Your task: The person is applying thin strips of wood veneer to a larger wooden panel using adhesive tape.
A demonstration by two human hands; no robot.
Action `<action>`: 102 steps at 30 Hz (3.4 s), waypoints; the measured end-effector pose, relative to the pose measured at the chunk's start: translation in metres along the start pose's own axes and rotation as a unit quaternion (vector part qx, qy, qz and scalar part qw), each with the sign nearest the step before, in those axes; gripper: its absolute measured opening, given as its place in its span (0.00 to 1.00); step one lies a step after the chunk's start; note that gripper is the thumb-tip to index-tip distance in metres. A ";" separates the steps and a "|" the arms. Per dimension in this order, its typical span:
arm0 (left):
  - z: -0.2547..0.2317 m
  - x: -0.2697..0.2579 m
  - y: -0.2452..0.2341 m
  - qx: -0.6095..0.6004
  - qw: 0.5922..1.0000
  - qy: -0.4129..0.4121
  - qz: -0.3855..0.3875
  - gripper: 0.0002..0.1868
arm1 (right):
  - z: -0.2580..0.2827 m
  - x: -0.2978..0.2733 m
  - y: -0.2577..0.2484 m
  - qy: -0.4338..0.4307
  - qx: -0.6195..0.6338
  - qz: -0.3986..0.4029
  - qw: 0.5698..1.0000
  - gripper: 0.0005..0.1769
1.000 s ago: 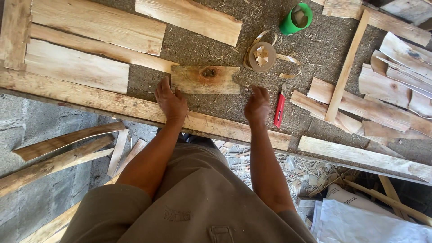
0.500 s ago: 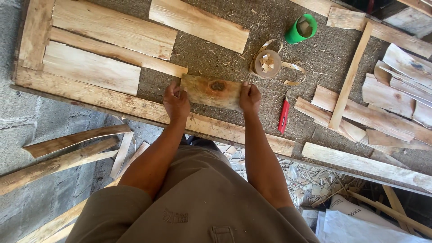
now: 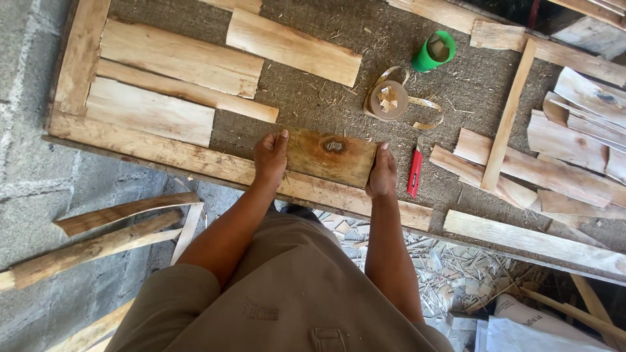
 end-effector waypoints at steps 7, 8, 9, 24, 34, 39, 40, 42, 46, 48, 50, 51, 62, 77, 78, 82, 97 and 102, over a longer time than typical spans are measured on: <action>-0.021 -0.037 0.040 0.004 0.997 0.014 0.072 0.18 | 0.070 -0.010 -0.012 -0.257 -0.409 -0.025 0.875 0.27; -0.022 -0.049 0.049 0.008 0.995 0.038 0.087 0.17 | 0.083 -0.010 -0.012 -0.288 -0.523 -0.038 0.801 0.25; -0.024 -0.063 0.056 0.011 0.993 0.061 0.100 0.17 | 0.095 -0.011 -0.011 -0.310 -0.628 -0.048 0.712 0.24; -0.040 -0.032 0.058 0.020 0.994 0.060 0.094 0.15 | 0.180 -0.143 -0.205 0.215 -0.729 -0.076 0.645 0.36; -0.040 -0.071 0.092 0.041 0.987 0.002 0.158 0.11 | 0.139 -0.069 -0.088 -0.055 -0.133 -0.015 0.989 0.68; -0.020 -0.054 0.073 0.040 0.981 0.036 0.187 0.13 | 0.104 -0.049 -0.006 -0.056 0.034 0.032 0.997 0.64; -0.024 -0.052 0.064 0.036 0.982 0.037 0.182 0.13 | 0.101 -0.045 0.002 -0.055 0.034 0.038 0.997 0.64; -0.031 -0.048 0.046 0.029 0.984 0.040 0.171 0.15 | 0.097 -0.039 0.020 -0.057 0.031 0.065 0.996 0.61; -0.039 -0.023 0.007 0.014 0.987 0.051 0.150 0.15 | 0.099 -0.032 0.066 -0.092 -0.077 0.088 0.989 0.58; -0.046 -0.010 -0.014 0.001 0.990 0.055 0.131 0.15 | 0.112 -0.032 0.091 -0.246 -0.276 0.148 0.917 0.50; -0.053 0.018 -0.035 -0.004 0.992 0.059 0.107 0.15 | 0.124 -0.030 0.138 -0.299 -0.383 0.226 0.844 0.48; -0.055 0.030 -0.048 -0.003 0.994 0.059 0.089 0.15 | 0.128 -0.035 0.165 -0.344 -0.480 0.292 0.753 0.47; -0.122 0.131 -0.181 -0.056 0.998 -0.003 0.026 0.12 | 0.027 0.008 0.319 -0.301 -0.617 0.487 0.540 0.56; -0.223 0.225 -0.314 0.364 0.861 0.237 -0.265 0.13 | -0.056 0.100 0.500 -0.321 -0.617 0.425 0.579 0.50; -0.228 0.229 -0.311 0.435 0.813 0.280 -0.267 0.20 | -0.062 0.107 0.508 -0.325 -0.623 0.419 0.575 0.49; -0.228 0.258 -0.313 0.513 0.762 0.303 -0.254 0.30 | -0.087 0.127 0.533 -0.308 -0.633 0.423 0.571 0.49; -0.227 0.272 -0.310 0.537 0.747 0.325 -0.220 0.30 | -0.133 0.151 0.552 -0.244 -0.651 0.450 0.561 0.49; -0.231 0.266 -0.308 0.540 0.743 0.330 -0.218 0.30 | -0.135 0.151 0.551 -0.235 -0.656 0.449 0.559 0.51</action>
Point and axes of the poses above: each hand's wrist, its own x-axis towards the middle knuckle, its own y-axis out of the palm, z = x × y, the point moved 5 cm from there along x, towards the middle knuckle, and after that the axes turned 14 degrees about -y, right-handed, at the moved point
